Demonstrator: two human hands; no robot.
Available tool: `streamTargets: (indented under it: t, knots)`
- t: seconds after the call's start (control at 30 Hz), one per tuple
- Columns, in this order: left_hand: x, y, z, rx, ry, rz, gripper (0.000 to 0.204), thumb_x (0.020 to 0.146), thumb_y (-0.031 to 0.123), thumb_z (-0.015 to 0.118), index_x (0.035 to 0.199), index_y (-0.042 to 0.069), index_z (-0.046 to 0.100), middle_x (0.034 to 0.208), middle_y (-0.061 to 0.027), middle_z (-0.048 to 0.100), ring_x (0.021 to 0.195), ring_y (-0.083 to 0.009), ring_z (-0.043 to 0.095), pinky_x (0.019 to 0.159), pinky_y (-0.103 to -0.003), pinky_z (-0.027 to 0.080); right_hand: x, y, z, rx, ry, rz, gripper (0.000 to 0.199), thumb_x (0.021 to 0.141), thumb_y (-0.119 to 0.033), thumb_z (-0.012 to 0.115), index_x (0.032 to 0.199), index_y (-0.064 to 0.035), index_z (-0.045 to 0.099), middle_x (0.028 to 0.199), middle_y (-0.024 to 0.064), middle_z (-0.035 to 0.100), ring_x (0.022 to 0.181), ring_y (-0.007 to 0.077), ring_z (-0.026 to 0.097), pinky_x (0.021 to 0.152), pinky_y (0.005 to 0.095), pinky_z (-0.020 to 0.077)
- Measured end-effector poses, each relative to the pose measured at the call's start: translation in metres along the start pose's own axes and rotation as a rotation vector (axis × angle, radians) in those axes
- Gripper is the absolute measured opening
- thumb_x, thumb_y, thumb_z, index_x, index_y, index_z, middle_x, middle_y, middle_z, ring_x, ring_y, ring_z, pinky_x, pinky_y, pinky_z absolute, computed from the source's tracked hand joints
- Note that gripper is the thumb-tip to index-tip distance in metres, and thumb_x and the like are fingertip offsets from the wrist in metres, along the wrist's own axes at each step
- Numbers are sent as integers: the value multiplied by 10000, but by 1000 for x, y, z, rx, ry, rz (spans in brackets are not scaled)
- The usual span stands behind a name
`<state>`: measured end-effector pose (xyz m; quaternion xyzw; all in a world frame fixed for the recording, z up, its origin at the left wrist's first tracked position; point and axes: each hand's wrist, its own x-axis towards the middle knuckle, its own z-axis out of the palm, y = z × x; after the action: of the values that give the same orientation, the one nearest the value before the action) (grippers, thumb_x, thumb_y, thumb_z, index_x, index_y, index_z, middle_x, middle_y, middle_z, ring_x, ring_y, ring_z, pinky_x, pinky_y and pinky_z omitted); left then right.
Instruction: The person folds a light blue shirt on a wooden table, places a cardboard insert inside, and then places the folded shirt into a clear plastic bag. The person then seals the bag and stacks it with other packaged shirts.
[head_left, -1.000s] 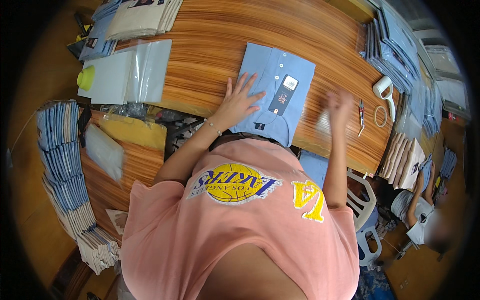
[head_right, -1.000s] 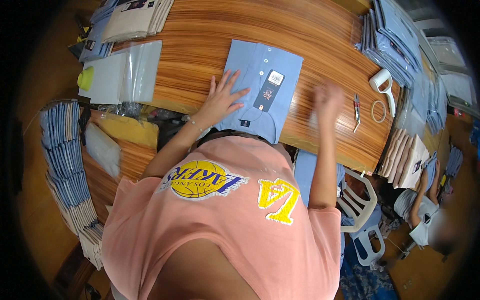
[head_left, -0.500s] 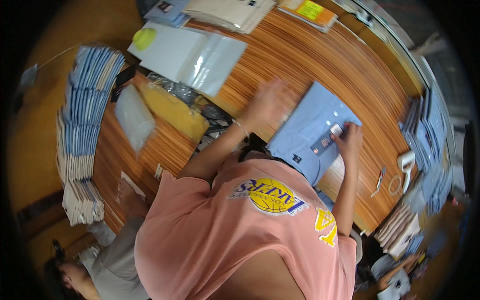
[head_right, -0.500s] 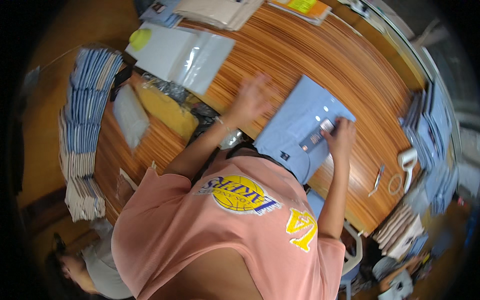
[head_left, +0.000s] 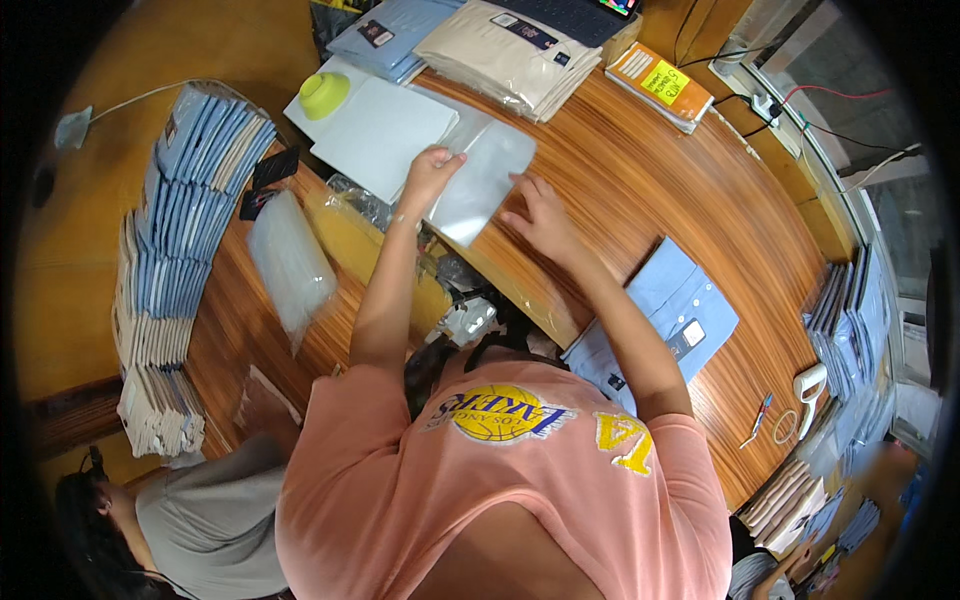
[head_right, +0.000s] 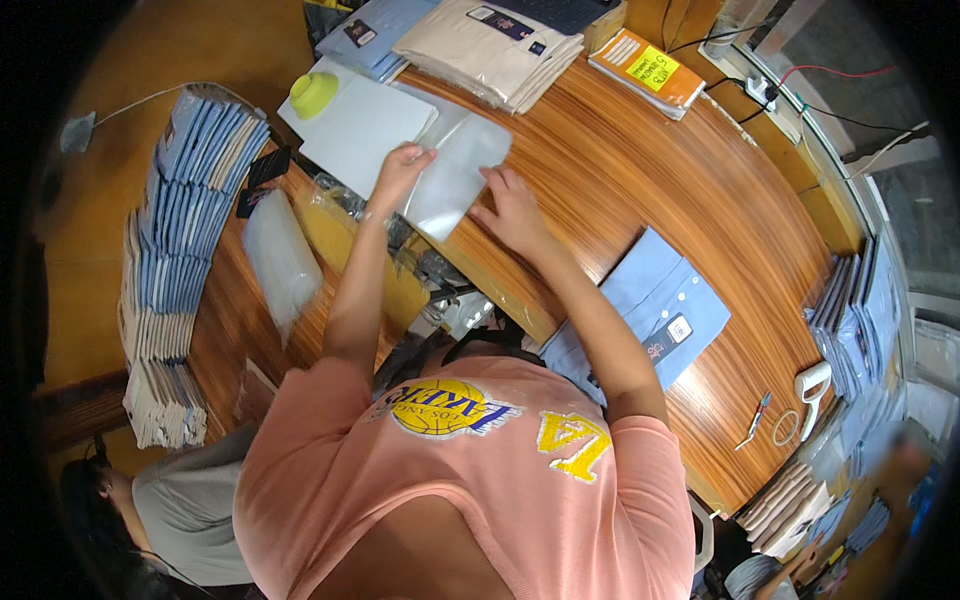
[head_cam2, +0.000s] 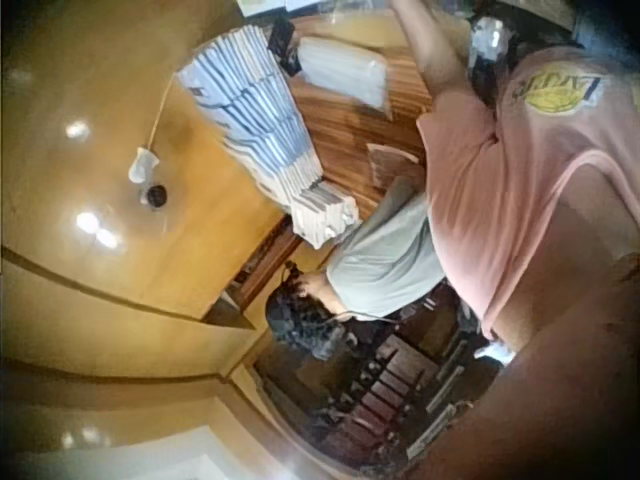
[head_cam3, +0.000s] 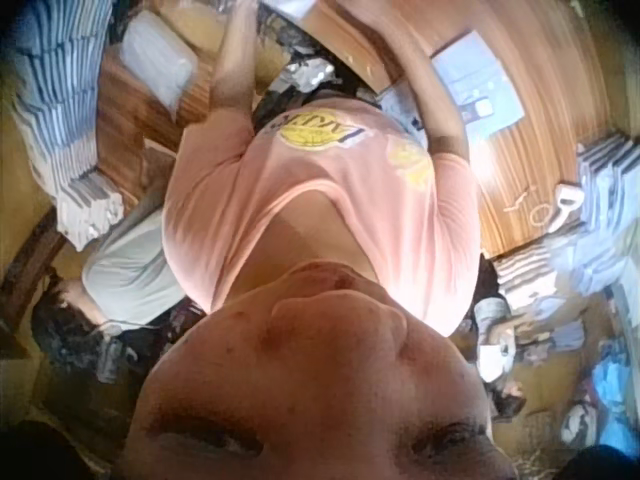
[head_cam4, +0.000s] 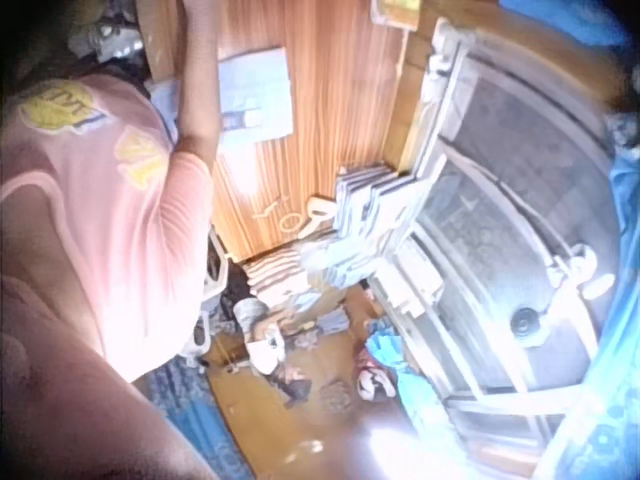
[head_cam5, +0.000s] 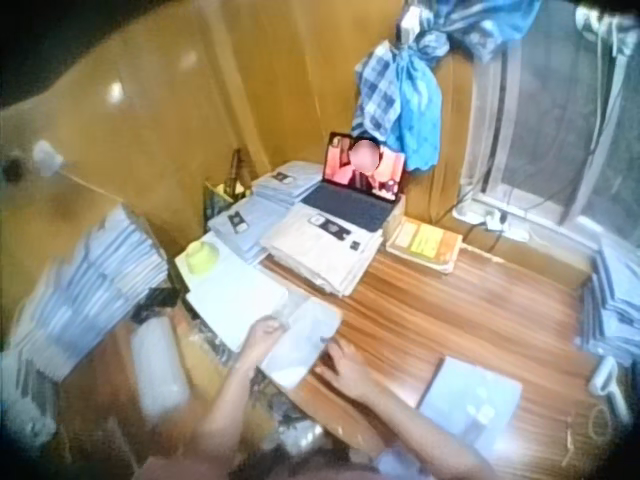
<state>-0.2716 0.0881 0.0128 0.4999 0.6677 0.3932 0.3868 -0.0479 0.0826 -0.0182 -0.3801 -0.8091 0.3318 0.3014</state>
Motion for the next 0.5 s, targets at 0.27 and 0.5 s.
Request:
streamTargets:
  t: [0.27,0.5]
  knots:
    - [-73,112,17,-1006,-1315,21,297,924,260,524,1033,-10,577,960,-103,606,867,-172,565,828,-278,438,-13,-32,-71,99,-51,-312,869,676,-323,749,1399,-100,321,1477,160,219,1356,342,214,1095,467,176]
    - [-85,175,161,-601,-514,415,495,936,263,457,1357,34,333,1236,-168,523,1098,-208,539,889,-305,455,-85,-45,-155,878,332,-114,1098,623,-2,774,1455,-114,67,1452,127,264,1314,254,304,1074,378,247]
